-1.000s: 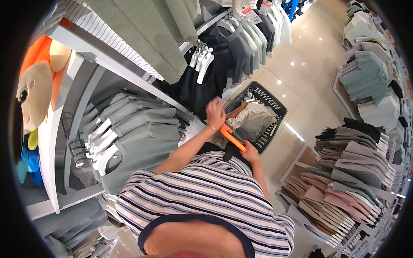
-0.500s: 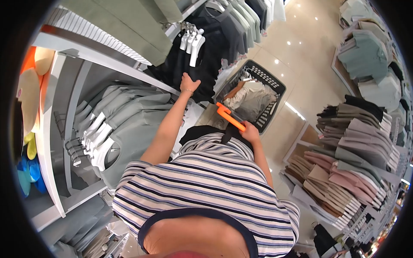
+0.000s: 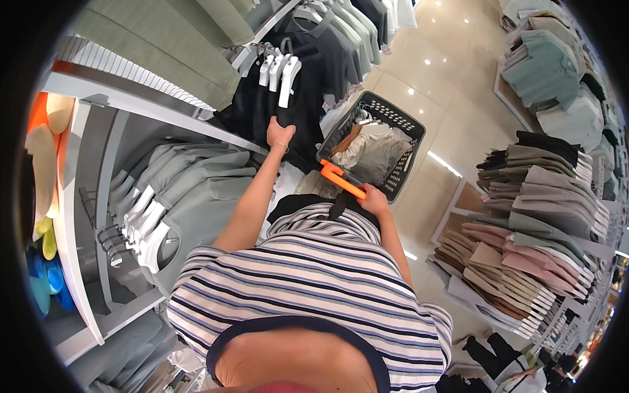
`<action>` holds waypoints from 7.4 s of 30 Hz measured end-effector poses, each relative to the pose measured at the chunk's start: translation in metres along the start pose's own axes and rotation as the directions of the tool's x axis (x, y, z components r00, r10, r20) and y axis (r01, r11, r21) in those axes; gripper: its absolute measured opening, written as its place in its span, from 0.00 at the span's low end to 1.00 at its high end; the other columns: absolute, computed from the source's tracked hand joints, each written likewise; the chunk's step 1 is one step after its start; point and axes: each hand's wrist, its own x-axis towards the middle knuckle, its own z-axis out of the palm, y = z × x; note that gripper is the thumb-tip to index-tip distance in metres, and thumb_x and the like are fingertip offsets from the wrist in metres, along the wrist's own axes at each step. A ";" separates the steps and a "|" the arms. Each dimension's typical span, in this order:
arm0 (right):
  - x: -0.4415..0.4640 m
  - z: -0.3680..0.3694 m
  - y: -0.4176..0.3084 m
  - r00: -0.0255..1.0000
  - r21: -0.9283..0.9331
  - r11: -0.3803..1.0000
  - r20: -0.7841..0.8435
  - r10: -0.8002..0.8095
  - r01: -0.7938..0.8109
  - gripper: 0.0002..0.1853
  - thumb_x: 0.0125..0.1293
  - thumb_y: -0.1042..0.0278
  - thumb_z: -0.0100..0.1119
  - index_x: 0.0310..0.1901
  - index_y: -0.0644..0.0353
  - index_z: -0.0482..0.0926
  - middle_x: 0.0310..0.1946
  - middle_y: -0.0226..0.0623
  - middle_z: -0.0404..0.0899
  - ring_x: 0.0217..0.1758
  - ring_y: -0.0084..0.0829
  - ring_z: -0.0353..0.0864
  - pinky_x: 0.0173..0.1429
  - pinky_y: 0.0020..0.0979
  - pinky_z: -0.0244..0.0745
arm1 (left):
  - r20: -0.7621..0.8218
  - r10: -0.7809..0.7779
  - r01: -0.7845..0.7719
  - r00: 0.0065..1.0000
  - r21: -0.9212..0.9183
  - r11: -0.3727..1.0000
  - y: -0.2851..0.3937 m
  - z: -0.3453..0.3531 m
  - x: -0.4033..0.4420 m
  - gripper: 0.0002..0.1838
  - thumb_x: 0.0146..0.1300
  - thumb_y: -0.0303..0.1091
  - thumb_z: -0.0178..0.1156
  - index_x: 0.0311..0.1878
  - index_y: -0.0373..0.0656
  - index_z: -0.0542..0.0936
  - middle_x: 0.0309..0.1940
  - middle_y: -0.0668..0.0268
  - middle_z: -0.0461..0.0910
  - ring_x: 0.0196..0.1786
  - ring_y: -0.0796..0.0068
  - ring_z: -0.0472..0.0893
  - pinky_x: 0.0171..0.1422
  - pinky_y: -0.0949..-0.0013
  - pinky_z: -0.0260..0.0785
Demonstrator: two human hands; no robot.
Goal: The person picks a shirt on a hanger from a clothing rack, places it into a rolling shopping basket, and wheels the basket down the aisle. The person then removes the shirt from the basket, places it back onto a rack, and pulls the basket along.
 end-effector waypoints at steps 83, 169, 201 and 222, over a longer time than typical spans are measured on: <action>-0.068 -0.225 -0.151 0.872 0.703 0.657 -0.469 0.142 0.271 0.15 0.50 0.68 0.63 0.38 0.62 0.70 0.24 0.22 0.63 0.26 0.14 0.60 0.30 0.18 0.53 | 0.472 0.484 0.132 0.736 -0.802 0.582 0.116 -0.051 -0.080 0.08 0.65 0.33 0.54 0.38 0.38 0.79 0.19 0.71 0.74 0.15 0.90 0.64 0.20 0.85 0.56; 0.053 0.103 -0.294 0.643 0.803 0.595 0.477 -0.599 -0.041 0.16 0.70 0.57 0.46 0.39 0.64 0.74 0.28 0.23 0.73 0.31 0.14 0.66 0.37 0.19 0.64 | 0.254 -0.649 0.181 0.717 -0.967 -0.179 -0.122 -0.129 -0.184 0.46 0.59 0.71 0.37 0.68 0.44 0.48 0.66 0.59 0.52 0.67 0.58 0.56 0.64 0.45 0.53; 0.091 0.045 -0.222 0.646 0.419 0.740 0.370 -0.668 0.526 0.13 0.60 0.63 0.60 0.33 0.67 0.73 0.19 0.46 0.71 0.20 0.31 0.64 0.29 0.28 0.65 | -0.235 -0.544 0.057 0.805 -0.884 0.465 -0.093 -0.114 -0.157 0.19 0.69 0.41 0.46 0.27 0.36 0.67 0.14 0.63 0.73 0.17 0.76 0.74 0.22 0.74 0.67; 0.106 0.032 -0.145 0.751 0.144 0.828 0.359 -0.555 0.542 0.08 0.61 0.71 0.55 0.37 0.68 0.74 0.24 0.46 0.77 0.29 0.37 0.76 0.36 0.32 0.68 | -0.078 0.327 -0.291 0.942 -0.679 0.674 0.068 -0.168 -0.090 0.42 0.52 0.43 0.67 0.64 0.40 0.54 0.48 0.57 0.72 0.46 0.69 0.76 0.44 0.69 0.68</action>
